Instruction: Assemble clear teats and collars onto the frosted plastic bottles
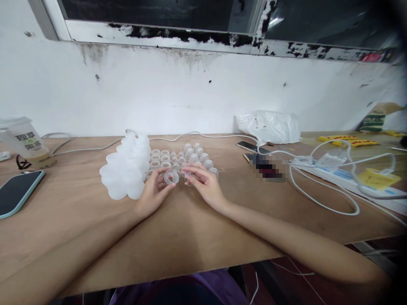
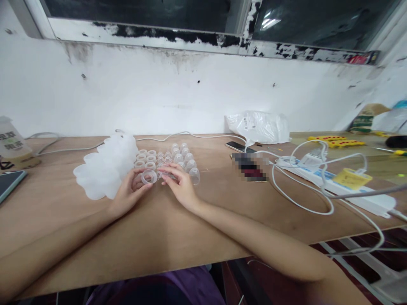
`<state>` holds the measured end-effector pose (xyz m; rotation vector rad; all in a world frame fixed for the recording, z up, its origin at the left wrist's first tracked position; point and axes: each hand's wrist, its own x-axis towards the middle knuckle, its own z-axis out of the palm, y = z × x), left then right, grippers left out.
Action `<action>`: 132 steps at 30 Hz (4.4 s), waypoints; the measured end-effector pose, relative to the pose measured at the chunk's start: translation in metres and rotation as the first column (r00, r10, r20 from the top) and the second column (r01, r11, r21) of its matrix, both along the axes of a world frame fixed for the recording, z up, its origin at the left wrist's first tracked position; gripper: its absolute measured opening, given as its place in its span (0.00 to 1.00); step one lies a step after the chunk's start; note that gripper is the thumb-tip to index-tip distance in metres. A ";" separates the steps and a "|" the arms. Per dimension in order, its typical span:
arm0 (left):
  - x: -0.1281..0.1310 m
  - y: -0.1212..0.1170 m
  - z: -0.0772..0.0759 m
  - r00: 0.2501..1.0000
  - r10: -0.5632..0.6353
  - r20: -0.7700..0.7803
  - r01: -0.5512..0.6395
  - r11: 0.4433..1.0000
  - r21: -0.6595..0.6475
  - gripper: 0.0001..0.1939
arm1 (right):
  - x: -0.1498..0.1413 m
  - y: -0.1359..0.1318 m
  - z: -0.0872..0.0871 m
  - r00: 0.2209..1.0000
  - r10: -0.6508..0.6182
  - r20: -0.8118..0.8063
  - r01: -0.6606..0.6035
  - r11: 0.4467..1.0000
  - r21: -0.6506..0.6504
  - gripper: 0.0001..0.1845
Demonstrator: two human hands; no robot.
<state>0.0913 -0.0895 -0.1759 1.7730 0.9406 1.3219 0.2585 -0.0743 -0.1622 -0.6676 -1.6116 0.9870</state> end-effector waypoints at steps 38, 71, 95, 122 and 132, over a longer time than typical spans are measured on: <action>0.000 -0.001 0.000 0.984 0.042 -0.171 -0.031 0.997 0.067 0.20 | 0.007 -0.003 -0.001 0.895 -0.344 0.285 0.067 0.733 0.677 0.06; 0.000 -0.005 0.007 0.905 0.181 -0.385 -0.081 0.962 0.261 0.07 | -0.007 -0.011 -0.014 0.949 0.070 0.309 -0.035 0.993 -0.116 0.07; -0.002 0.000 0.005 0.852 0.182 -0.490 -0.038 0.957 0.289 0.05 | -0.011 -0.006 -0.014 0.889 -0.002 0.457 0.009 1.000 -0.013 0.02; -0.002 -0.004 0.003 0.507 0.392 -0.768 -0.076 0.908 0.413 0.07 | -0.010 0.001 -0.016 0.831 -0.097 0.548 -0.013 0.981 0.194 0.09; -0.004 0.002 0.003 0.553 0.360 -0.751 -0.008 0.904 0.428 0.03 | -0.007 0.004 -0.015 0.778 -0.111 0.618 -0.064 0.965 0.253 0.07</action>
